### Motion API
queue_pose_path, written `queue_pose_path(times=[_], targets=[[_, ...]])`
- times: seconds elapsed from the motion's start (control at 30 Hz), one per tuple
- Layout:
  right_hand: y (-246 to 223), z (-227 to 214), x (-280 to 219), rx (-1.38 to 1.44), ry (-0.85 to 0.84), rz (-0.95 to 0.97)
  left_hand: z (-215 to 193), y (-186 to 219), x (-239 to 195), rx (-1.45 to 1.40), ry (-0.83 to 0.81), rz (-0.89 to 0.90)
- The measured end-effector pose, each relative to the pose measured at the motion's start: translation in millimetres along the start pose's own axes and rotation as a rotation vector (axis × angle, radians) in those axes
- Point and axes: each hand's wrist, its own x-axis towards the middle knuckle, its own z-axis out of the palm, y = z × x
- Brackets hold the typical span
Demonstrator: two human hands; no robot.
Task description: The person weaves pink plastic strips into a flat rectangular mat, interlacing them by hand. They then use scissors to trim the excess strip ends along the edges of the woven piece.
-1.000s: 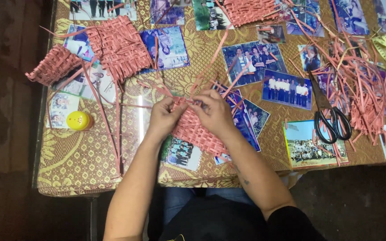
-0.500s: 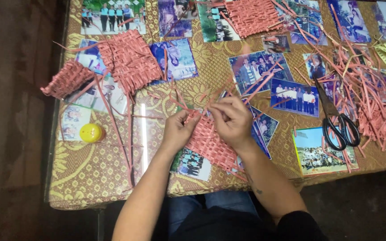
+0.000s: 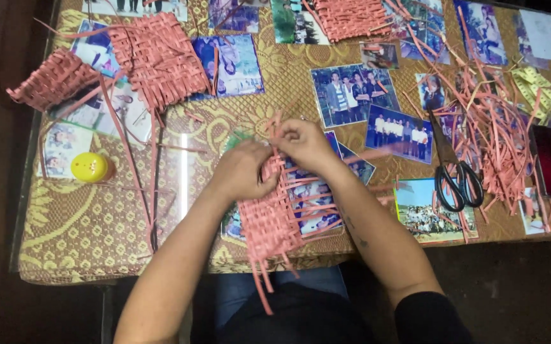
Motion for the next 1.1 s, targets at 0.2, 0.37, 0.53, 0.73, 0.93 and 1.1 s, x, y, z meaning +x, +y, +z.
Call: queue_pose_path(times=[0.2, 0.37, 0.53, 0.73, 0.93, 1.1], targets=[[30.0, 4.3, -19.6, 0.252, 0.275, 0.053, 11.5, 37.3, -10.7, 0.444, -0.038, -0.154], [53.1, 1.9, -17.8, 0.223, 0.275, -0.121, 11.5, 90.0, -28.0, 0.331, -0.232, -0.338], [30.9, -20.4, -28.6, -0.105, 0.106, -0.338, 9.7, 65.8, -28.9, 0.338, -0.281, -0.131], [0.7, -41.3, -35.9, -0.115, -0.165, -0.255, 1.9, 26.5, -14.9, 0.418, -0.354, 0.158], [49.4, -37.2, -42.5, 0.35, -0.041, -0.054, -14.2, 19.8, 0.3, 0.568, -0.19, 0.487], [44.9, -37.7, -45.4, 0.321, -0.072, -0.098, -9.1, 27.7, 18.9, 0.642, -0.541, 0.028]])
